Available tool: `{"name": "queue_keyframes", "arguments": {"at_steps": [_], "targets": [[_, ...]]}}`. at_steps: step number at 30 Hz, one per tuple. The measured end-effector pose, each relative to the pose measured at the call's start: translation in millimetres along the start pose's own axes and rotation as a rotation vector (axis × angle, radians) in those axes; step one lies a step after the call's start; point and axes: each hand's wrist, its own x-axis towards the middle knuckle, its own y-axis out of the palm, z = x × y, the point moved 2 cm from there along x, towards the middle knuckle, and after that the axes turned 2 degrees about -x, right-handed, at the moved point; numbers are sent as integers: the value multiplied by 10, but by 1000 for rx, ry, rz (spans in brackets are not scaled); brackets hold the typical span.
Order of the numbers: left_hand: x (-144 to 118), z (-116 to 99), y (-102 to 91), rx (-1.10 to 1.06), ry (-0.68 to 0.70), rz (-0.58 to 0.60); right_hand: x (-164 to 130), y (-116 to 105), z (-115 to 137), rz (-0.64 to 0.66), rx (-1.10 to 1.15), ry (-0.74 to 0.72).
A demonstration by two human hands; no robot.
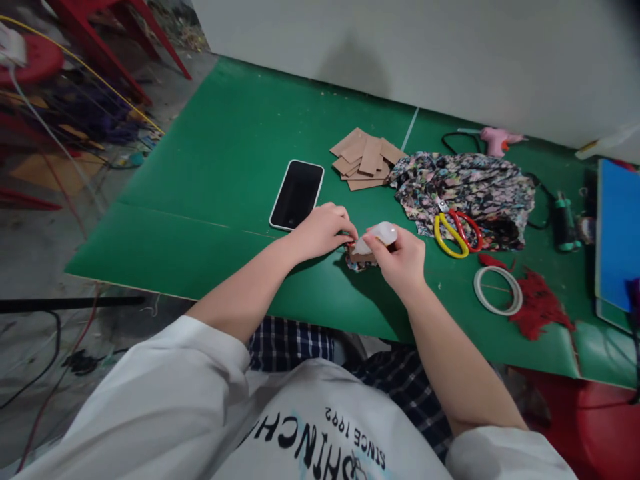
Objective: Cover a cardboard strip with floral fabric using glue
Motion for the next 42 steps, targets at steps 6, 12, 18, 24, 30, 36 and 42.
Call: {"name": "queue_keyframes", "arguments": {"at_steps": [6, 12, 18, 24, 30, 36, 42], "targets": [[6, -27, 33, 23, 26, 86, -29, -19, 12, 12, -5, -11], [19, -14, 44, 33, -16, 85, -43, 2, 1, 24, -5, -24], [20, -19, 66, 46, -28, 74, -48, 17, 0, 14, -18, -67], [19, -40, 62, 52, -31, 77, -56, 17, 21, -35, 12, -104], [25, -34, 70, 59, -38, 79, -68, 30, -3, -28, -43, -97], [16, -28, 78, 64, -35, 80, -77, 32, -6, -32, -34, -119], [20, -33, 75, 55, -31, 78, -66, 17, -5, -15, -20, -139]]}}
